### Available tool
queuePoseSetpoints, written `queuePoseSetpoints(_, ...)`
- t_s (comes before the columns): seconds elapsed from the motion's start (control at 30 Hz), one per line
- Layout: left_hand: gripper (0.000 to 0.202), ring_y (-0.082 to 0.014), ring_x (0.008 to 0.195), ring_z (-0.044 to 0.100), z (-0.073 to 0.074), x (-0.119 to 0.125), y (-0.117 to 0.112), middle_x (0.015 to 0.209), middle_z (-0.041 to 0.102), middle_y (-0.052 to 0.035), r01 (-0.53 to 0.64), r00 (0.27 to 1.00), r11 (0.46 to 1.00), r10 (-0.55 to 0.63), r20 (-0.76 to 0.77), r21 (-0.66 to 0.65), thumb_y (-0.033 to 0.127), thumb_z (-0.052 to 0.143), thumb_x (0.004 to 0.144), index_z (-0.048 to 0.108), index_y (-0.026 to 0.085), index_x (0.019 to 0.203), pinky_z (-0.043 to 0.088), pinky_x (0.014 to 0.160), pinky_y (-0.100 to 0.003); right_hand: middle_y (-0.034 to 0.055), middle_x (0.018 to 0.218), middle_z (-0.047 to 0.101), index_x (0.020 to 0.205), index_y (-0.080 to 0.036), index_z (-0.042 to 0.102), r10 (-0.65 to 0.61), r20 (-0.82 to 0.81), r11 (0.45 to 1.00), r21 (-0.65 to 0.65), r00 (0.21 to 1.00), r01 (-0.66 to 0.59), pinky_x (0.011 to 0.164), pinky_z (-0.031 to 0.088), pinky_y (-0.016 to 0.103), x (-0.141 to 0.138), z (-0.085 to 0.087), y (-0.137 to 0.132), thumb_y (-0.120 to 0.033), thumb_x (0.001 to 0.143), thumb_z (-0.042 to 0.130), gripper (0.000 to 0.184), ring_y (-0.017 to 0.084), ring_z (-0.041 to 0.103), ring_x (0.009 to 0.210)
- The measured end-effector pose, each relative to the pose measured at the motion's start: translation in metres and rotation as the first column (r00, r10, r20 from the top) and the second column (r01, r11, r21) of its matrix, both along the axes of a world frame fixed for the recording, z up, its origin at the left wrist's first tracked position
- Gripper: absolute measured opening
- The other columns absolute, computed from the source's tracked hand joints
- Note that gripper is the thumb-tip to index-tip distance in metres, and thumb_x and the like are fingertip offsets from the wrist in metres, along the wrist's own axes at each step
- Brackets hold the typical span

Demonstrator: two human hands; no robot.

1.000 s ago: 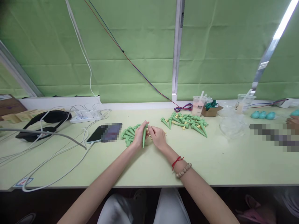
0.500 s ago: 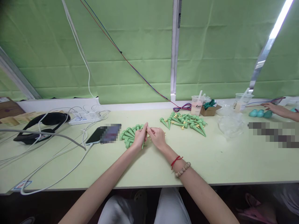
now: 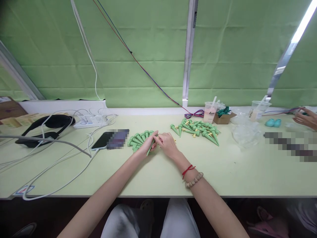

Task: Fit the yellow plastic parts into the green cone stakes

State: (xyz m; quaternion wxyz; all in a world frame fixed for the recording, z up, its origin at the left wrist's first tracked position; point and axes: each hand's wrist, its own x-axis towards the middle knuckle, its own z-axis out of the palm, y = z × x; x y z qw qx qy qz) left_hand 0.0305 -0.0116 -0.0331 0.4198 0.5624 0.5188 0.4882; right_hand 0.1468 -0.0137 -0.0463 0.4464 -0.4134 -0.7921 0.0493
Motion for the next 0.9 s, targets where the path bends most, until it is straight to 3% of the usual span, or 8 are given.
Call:
queuePoseSetpoints(0.07, 0.056, -0.0096, 0.04, 0.033, 0.004, 0.0, -0.001, 0.037, 0.03, 0.0007, 0.0, 1.0, 1.0, 0.0, -0.021, 0.017, 0.062, 0.045, 0.074, 0.031, 0.019, 0.04, 0.03, 0.046, -0.025, -0.003, 0.055, 0.036, 0.059, -0.018, 0.03, 0.01, -0.088, 0.998, -0.057, 0.996, -0.015, 0.063, 0.028, 0.027, -0.002, 0.002, -0.003, -0.043, 0.09, 0.033, 0.04, 0.011, 0.034, 0.055)
queuePoseSetpoints(0.17, 0.055, -0.0084, 0.038, 0.033, 0.008, 0.001, -0.004, 0.037, 0.031, 0.0025, -0.172, 0.982, 0.973, 0.182, -0.05, 0.154, 0.062, 0.05, 0.07, 0.03, 0.019, 0.042, 0.03, 0.046, -0.025, -0.0034, 0.058, 0.036, 0.063, -0.019, 0.034, 0.042, -0.307, 0.974, -0.199, 0.951, -0.107, 0.057, 0.029, 0.024, -0.008, 0.001, -0.007, -0.048, 0.088, 0.032, 0.039, 0.011, 0.036, 0.055)
queuePoseSetpoints(0.23, 0.055, -0.0076, 0.038, 0.032, 0.01, 0.001, -0.004, 0.037, 0.03, 0.0034, -0.222, 0.968, 0.949, 0.242, -0.065, 0.224, 0.062, 0.051, 0.069, 0.029, 0.019, 0.043, 0.029, 0.045, -0.024, -0.0035, 0.058, 0.035, 0.064, -0.019, 0.036, 0.076, -0.418, 0.953, -0.237, 0.905, -0.19, 0.054, 0.03, 0.023, -0.011, 0.001, -0.009, -0.052, 0.086, 0.034, 0.039, 0.011, 0.036, 0.055)
queuePoseSetpoints(0.43, 0.052, -0.0072, 0.04, 0.034, 0.011, -0.006, -0.003, 0.039, 0.035, 0.0029, -0.175, 0.963, 0.942, 0.225, -0.15, 0.288, 0.06, 0.048, 0.071, 0.036, 0.017, 0.044, 0.029, 0.044, -0.022, 0.0012, 0.057, 0.051, 0.063, -0.018, 0.053, 0.122, -0.497, 0.884, -0.339, 0.859, -0.321, 0.053, 0.036, 0.024, -0.007, 0.008, -0.009, -0.06, 0.076, 0.047, 0.045, 0.012, 0.044, 0.055)
queuePoseSetpoints(0.5, 0.051, -0.0069, 0.041, 0.034, 0.013, -0.01, -0.002, 0.041, 0.038, 0.0023, -0.121, 0.959, 0.933, 0.199, -0.203, 0.34, 0.058, 0.048, 0.072, 0.039, 0.016, 0.045, 0.028, 0.045, -0.022, 0.0024, 0.056, 0.056, 0.066, -0.017, 0.059, 0.126, -0.543, 0.832, -0.398, 0.83, -0.386, 0.055, 0.039, 0.026, -0.005, 0.01, -0.008, -0.064, 0.069, 0.053, 0.047, 0.013, 0.047, 0.055)
queuePoseSetpoints(0.6, 0.05, -0.006, 0.04, 0.033, 0.016, -0.014, 0.0, 0.04, 0.036, 0.0027, -0.012, 0.97, 0.929, 0.101, -0.221, 0.369, 0.056, 0.05, 0.072, 0.037, 0.016, 0.045, 0.026, 0.043, -0.021, 0.0033, 0.056, 0.057, 0.066, -0.015, 0.062, 0.14, -0.666, 0.709, -0.449, 0.733, -0.544, 0.056, 0.041, 0.027, -0.006, 0.01, -0.008, -0.066, 0.062, 0.058, 0.051, 0.012, 0.049, 0.052)
queuePoseSetpoints(0.77, 0.05, -0.005, 0.034, 0.031, 0.02, -0.018, 0.001, 0.038, 0.034, 0.0041, 0.156, 0.986, 0.959, -0.135, -0.099, 0.238, 0.057, 0.052, 0.071, 0.037, 0.016, 0.046, 0.024, 0.037, -0.02, 0.0037, 0.061, 0.059, 0.07, -0.014, 0.065, 0.092, -0.826, 0.515, -0.438, 0.556, -0.737, 0.06, 0.041, 0.025, -0.008, 0.004, -0.009, -0.057, 0.071, 0.057, 0.043, 0.01, 0.05, 0.056)
queuePoseSetpoints(0.9, 0.046, -0.0047, 0.034, 0.031, 0.021, -0.02, -0.001, 0.039, 0.037, 0.0041, 0.258, 0.966, 0.948, -0.252, -0.058, 0.184, 0.055, 0.055, 0.069, 0.043, 0.015, 0.05, 0.023, 0.036, -0.02, 0.0024, 0.067, 0.06, 0.071, -0.017, 0.064, 0.031, -0.862, 0.401, -0.452, 0.505, -0.797, 0.064, 0.042, 0.024, -0.005, 0.003, -0.009, -0.042, 0.075, 0.06, 0.026, 0.009, 0.051, 0.06)
